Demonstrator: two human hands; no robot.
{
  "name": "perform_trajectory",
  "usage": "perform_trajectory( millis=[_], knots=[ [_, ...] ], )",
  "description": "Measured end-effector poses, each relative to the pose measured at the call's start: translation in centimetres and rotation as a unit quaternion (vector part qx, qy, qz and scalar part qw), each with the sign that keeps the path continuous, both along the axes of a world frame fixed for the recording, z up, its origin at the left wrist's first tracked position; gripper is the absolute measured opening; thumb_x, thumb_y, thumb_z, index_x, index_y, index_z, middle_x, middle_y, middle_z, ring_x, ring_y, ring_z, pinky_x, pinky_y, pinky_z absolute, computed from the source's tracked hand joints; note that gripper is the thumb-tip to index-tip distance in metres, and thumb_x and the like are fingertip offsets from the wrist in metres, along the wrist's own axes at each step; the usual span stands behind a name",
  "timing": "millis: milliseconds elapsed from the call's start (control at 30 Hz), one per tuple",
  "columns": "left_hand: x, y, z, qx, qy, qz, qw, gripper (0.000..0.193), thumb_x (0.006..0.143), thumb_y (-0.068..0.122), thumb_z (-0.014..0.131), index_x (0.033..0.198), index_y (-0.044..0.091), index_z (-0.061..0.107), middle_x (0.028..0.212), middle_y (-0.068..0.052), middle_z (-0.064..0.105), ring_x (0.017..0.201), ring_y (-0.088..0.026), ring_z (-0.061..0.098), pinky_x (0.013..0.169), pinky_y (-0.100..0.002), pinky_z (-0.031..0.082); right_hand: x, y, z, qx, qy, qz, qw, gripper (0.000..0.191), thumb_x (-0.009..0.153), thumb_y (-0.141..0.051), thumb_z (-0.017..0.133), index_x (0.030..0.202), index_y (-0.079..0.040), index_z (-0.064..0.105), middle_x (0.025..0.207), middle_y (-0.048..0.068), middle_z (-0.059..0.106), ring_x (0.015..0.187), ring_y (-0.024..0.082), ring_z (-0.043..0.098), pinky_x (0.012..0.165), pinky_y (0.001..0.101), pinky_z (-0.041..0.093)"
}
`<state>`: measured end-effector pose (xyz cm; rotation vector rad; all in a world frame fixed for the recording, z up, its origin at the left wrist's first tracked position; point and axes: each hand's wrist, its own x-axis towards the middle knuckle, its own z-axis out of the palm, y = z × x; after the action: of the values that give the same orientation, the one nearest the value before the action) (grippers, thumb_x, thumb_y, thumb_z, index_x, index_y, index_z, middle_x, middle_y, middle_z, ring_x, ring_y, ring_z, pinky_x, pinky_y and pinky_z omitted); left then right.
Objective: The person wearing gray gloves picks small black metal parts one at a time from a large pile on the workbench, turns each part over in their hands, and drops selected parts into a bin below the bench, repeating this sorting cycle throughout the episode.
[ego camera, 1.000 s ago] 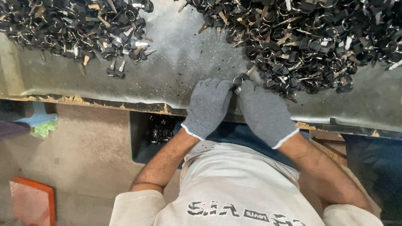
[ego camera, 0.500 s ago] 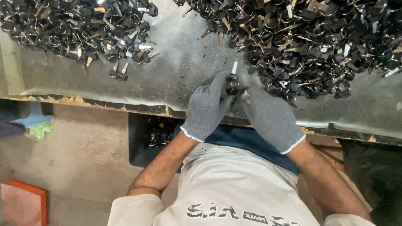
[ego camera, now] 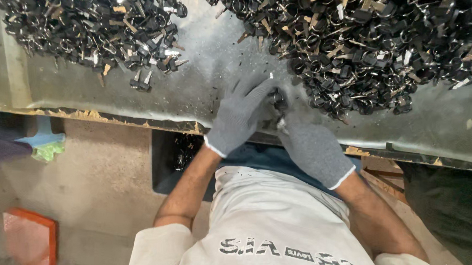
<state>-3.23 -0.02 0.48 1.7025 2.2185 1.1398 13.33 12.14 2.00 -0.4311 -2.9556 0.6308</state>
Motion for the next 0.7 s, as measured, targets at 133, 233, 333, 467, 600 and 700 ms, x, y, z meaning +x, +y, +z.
perform_trajectory(
  millis=[133, 233, 333, 467, 600, 700],
  knots=[
    [-1.9, 2.9, -1.0, -0.095, 0.126, -0.113, 0.981, 0.049, 0.076, 0.02, 0.076, 0.122, 0.011, 0.063, 0.121, -0.014, 0.065, 0.118, -0.036, 0.06, 0.098, -0.048, 0.048, -0.4, -1.5, -0.6, -0.019, -0.131, -0.006, 0.991, 0.034, 0.097, -0.033, 0.064, 0.112, -0.004, 0.055, 0.096, 0.024, 0.072, 0.076, 0.04, 0.072, 0.064, 0.0486, 0.059],
    [-1.1, 3.1, -2.2, -0.074, 0.18, -0.107, 0.975, 0.052, 0.085, 0.016, 0.073, 0.134, 0.004, 0.06, 0.119, -0.016, 0.066, 0.117, -0.034, 0.062, 0.101, -0.046, 0.051, -0.3, -1.0, -0.8, 0.078, 0.009, -0.074, 0.994, 0.033, 0.095, -0.032, 0.066, 0.107, -0.003, 0.052, 0.105, 0.027, 0.072, 0.081, 0.039, 0.072, 0.067, 0.0458, 0.059],
    [0.6, 1.8, -2.8, -0.094, 0.152, -0.043, 0.983, 0.058, 0.09, 0.009, 0.073, 0.147, 0.003, 0.058, 0.1, -0.011, 0.066, 0.1, -0.03, 0.065, 0.091, -0.043, 0.056, 0.6, -0.6, -0.5, -0.027, -0.154, -0.168, 0.973, 0.033, 0.102, -0.028, 0.064, 0.112, 0.002, 0.058, 0.087, 0.024, 0.071, 0.074, 0.039, 0.071, 0.061, 0.0497, 0.057],
    [1.8, 0.1, -2.6, -0.073, -0.079, 0.101, 0.989, 0.059, 0.084, 0.02, 0.08, 0.135, 0.002, 0.059, 0.094, -0.014, 0.07, 0.084, -0.031, 0.068, 0.07, -0.044, 0.054, 1.0, -0.7, -0.5, -0.008, -0.036, -0.099, 0.994, 0.044, 0.098, -0.028, 0.067, 0.122, 0.007, 0.057, 0.101, 0.029, 0.07, 0.079, 0.041, 0.073, 0.061, 0.0463, 0.059],
    [1.9, 0.0, -1.8, -0.125, -0.074, 0.087, 0.986, 0.025, 0.085, 0.02, 0.079, 0.107, 0.013, 0.069, 0.09, -0.007, 0.073, 0.085, -0.026, 0.07, 0.074, -0.041, 0.056, -0.3, -0.3, -1.0, -0.068, 0.012, -0.069, 0.995, 0.044, 0.094, -0.023, 0.068, 0.123, 0.008, 0.057, 0.094, 0.027, 0.07, 0.075, 0.042, 0.072, 0.063, 0.0488, 0.059],
    [1.6, 0.2, -1.5, -0.097, -0.004, 0.051, 0.994, 0.02, 0.085, 0.014, 0.073, 0.104, 0.011, 0.066, 0.097, -0.011, 0.071, 0.093, -0.032, 0.068, 0.08, -0.044, 0.055, -1.2, 0.2, -1.0, -0.154, -0.109, -0.089, 0.978, 0.036, 0.098, -0.025, 0.068, 0.119, 0.002, 0.058, 0.084, 0.025, 0.071, 0.076, 0.043, 0.071, 0.064, 0.0516, 0.057]
  ],
)
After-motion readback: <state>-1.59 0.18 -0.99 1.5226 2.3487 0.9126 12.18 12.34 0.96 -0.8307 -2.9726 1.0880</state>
